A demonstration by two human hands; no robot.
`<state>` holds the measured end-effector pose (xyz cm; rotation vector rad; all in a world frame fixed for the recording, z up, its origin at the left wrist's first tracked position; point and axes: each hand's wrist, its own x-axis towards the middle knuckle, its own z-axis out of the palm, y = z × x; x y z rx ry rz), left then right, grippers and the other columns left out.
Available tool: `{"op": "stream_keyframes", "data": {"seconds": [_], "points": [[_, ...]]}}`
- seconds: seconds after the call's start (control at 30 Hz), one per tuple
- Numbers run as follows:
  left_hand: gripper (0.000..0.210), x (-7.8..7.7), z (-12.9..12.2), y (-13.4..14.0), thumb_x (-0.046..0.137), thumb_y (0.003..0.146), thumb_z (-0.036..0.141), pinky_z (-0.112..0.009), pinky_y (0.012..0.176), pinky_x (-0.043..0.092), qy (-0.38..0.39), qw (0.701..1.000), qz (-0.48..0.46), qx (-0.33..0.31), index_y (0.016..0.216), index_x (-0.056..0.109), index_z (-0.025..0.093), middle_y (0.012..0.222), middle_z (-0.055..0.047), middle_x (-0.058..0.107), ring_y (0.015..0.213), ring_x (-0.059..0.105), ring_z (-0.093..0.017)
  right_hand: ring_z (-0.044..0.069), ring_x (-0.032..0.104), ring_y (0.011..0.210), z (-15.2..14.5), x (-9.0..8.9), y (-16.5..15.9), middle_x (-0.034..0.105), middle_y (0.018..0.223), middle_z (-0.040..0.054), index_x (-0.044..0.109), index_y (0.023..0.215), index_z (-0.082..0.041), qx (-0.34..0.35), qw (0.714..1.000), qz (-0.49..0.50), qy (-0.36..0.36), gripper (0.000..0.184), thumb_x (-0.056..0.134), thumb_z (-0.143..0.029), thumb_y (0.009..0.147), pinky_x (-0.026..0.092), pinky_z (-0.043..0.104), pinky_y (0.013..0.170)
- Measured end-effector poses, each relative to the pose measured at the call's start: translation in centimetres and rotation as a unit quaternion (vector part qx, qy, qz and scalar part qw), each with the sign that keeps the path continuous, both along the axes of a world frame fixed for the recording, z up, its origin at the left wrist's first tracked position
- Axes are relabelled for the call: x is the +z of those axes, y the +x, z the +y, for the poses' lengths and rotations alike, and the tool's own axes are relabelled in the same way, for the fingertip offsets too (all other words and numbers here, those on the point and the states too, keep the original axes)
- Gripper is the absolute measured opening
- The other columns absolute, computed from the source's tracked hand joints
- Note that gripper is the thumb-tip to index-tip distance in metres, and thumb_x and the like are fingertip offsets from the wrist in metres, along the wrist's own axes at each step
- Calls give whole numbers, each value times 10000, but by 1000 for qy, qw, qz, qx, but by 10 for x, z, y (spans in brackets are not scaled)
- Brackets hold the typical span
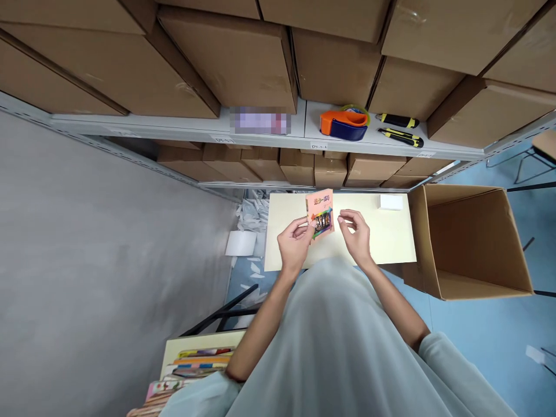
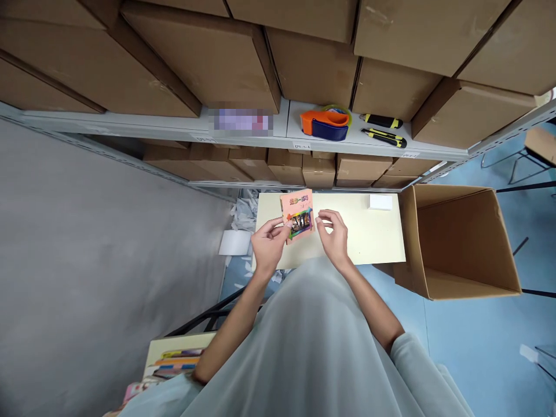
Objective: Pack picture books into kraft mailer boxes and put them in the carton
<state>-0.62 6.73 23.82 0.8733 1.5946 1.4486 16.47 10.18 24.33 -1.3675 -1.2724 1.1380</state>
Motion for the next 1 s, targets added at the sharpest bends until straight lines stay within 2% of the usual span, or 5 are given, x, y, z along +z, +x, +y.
{"op": "stream_keyframes", "data": {"seconds": [0.17, 0.33, 0.53, 0.67, 1.0], "points": [[230, 5, -12, 22, 737, 1025, 386, -455, 998, 702, 155, 956, 248, -14, 1136, 862, 228, 1172, -103, 860, 1080, 838, -266, 273, 762, 1219, -23, 7, -26, 774, 1336, 119, 704, 1289, -244, 68, 990, 111, -46, 563, 805, -660, 924, 648, 419, 1068], [263, 7, -22, 18, 715, 1017, 316, -485, 1067, 658, 181, 929, 306, -101, 1241, 836, 251, 1246, -112, 845, 1157, 815, -279, 264, 782, 1046, -23, 7, -23, 826, 1108, 83, 704, 1129, -235, 26, 988, 138, -65, 552, 656, -765, 983, 678, 390, 923], [600, 7, -14, -17, 796, 930, 602, -507, 1110, 608, -14, 995, 50, -80, 1362, 782, 185, 1438, -180, 753, 1304, 729, -342, 288, 782, 1072, -11, 16, 10, 833, 1189, 83, 767, 1172, -230, 105, 979, 147, -90, 575, 716, -759, 952, 661, 407, 950], [656, 0, -11, -21, 912, 804, 641, -470, 1073, 619, -94, 966, -168, -174, 1242, 832, 158, 1243, -160, 832, 1207, 766, -336, 265, 785, 1016, -11, 12, 19, 838, 1164, 69, 783, 1164, -224, 133, 975, 145, -100, 603, 733, -778, 930, 657, 382, 915], [610, -4, -19, -11, 961, 747, 619, -425, 952, 671, -83, 977, -153, -124, 1131, 858, 156, 1126, -143, 854, 1055, 806, -290, 280, 784, 1019, -14, 0, 20, 831, 1121, 81, 769, 1169, -231, 133, 978, 116, -108, 652, 707, -827, 912, 665, 406, 903]]}}
